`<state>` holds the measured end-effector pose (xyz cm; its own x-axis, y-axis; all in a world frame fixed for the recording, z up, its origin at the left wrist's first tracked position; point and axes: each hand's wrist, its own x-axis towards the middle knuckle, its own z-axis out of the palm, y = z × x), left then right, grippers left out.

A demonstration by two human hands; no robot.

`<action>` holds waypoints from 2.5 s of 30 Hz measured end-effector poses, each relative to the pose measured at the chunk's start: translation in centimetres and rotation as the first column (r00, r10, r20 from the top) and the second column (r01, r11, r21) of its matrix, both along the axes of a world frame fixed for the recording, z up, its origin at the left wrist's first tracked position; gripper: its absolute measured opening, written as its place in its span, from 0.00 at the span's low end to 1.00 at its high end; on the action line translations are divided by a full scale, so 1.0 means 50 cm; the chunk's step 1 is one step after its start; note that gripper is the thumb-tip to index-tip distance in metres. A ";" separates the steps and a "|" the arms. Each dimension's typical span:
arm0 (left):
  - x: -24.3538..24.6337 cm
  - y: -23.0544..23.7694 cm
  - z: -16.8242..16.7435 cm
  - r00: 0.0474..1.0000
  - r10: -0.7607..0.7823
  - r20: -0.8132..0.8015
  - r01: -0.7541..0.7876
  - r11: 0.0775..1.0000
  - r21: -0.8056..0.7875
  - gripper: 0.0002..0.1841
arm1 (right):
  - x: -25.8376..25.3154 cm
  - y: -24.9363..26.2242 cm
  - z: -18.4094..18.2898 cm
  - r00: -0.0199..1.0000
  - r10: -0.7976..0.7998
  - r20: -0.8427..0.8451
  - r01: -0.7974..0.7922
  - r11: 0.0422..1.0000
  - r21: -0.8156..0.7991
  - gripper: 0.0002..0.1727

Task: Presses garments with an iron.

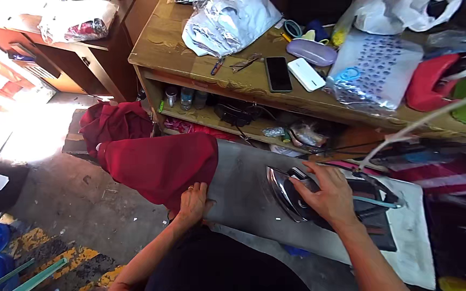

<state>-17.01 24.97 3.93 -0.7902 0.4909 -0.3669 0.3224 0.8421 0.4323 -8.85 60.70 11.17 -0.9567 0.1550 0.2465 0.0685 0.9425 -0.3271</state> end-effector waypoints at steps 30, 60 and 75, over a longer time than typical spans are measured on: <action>0.042 0.000 0.043 0.894 -0.348 0.283 0.307 0.935 0.180 0.16 | -0.413 -0.247 -0.163 0.930 0.063 0.362 0.011 0.980 -0.198 0.20; -0.354 -0.507 -0.106 0.827 0.480 -0.294 -0.472 0.876 0.104 0.34 | -0.216 -0.451 -0.227 0.768 0.542 0.341 -0.517 0.839 -0.169 0.32; -0.332 -0.286 -0.039 0.934 0.173 -0.313 -0.186 0.982 -0.012 0.38 | -0.038 0.056 0.015 0.753 0.023 0.658 0.072 0.991 -0.116 0.42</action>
<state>-33.62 10.68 1.99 -0.9414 0.3198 -0.1070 0.2762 0.9132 0.2995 -10.74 63.50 11.90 -0.8705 0.1650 -0.4638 0.3331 0.8911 -0.3082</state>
